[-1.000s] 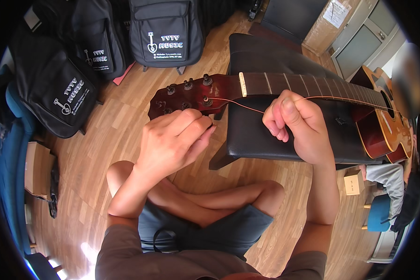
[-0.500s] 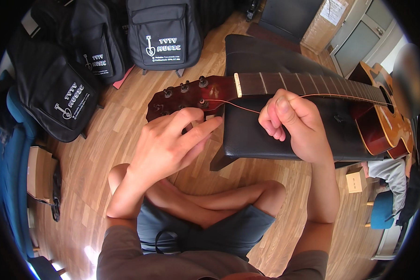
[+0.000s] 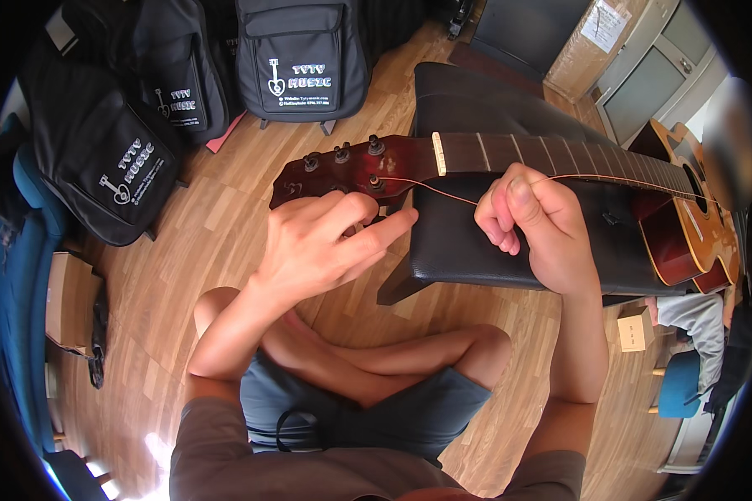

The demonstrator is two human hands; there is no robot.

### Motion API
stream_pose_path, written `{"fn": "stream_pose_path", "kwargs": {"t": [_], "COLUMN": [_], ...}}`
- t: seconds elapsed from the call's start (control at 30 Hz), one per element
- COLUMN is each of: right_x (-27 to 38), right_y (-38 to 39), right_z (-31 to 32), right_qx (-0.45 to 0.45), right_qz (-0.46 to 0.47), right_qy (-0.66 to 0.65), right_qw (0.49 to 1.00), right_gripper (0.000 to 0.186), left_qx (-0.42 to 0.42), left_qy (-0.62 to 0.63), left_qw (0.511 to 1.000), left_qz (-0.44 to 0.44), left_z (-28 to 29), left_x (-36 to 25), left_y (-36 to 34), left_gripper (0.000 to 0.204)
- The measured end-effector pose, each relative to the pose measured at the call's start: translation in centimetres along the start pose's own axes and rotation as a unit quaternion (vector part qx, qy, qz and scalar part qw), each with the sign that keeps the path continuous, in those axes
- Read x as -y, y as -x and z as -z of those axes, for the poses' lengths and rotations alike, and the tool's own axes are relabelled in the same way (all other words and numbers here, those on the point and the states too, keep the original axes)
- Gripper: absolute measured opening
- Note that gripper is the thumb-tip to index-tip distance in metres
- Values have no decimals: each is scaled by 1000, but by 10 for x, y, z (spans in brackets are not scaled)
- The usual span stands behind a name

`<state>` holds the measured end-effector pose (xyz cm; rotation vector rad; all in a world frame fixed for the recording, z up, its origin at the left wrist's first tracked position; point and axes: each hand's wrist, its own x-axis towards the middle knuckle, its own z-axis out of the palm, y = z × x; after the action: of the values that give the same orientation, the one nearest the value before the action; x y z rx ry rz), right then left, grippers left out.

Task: The person strings an acoustic guitar by hand, threading a new string through the tuning peg and winding it onto the post. They repeat this process for multiple strings, adjusting tension and securing each string at the headstock.

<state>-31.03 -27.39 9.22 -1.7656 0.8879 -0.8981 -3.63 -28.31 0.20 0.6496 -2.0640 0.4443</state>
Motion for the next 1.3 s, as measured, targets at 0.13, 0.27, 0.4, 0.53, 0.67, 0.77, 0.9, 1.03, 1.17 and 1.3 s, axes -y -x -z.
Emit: {"fn": "stream_pose_path", "kwargs": {"t": [0.13, 0.27, 0.4, 0.53, 0.67, 0.77, 0.9, 1.03, 1.17, 1.3], "right_x": [-1, 0, -1, 0, 2, 1, 0, 1, 0, 0], "right_y": [0, 1, 1, 1, 2, -1, 0, 1, 2, 1], "right_z": [-2, -1, 2, 3, 3, 4, 3, 3, 4, 3], "right_qx": [-6, -3, 5, 4, 2, 19, 15, 5, 5, 9], "right_qz": [4, -1, -2, -9, -9, -4, 0, -7, -2, -3], "right_qy": [-3, -1, -3, -10, -16, -22, -14, -10, -7, -15], "right_qw": [1000, 1000, 1000, 1000, 1000, 1000, 1000, 1000, 1000, 1000], "right_gripper": [45, 46, 45, 44, 44, 43, 43, 43, 43, 44], "left_qx": [41, 107, 186, 244, 228, 131, 121, 141, 210, 240], "left_qy": [-9, 66, 149, 244, 293, 269, 162, 109, 100, 104], "left_qw": [999, 992, 970, 937, 927, 954, 979, 983, 971, 965], "left_qz": [-17, 13, 47, 52, 48, 34, -9, -43, -59, -29], "left_z": [5, 17, 32, 45, 42, 35, 28, 27, 32, 36], "left_x": [-4, 0, 5, 18, 27, 27, 25, 21, 18, 14], "left_y": [-7, -11, -28, -44, -46, -34, -18, -16, -26, -31], "left_gripper": [53, 52, 44, 42, 40, 37, 34, 31, 31, 29]}}
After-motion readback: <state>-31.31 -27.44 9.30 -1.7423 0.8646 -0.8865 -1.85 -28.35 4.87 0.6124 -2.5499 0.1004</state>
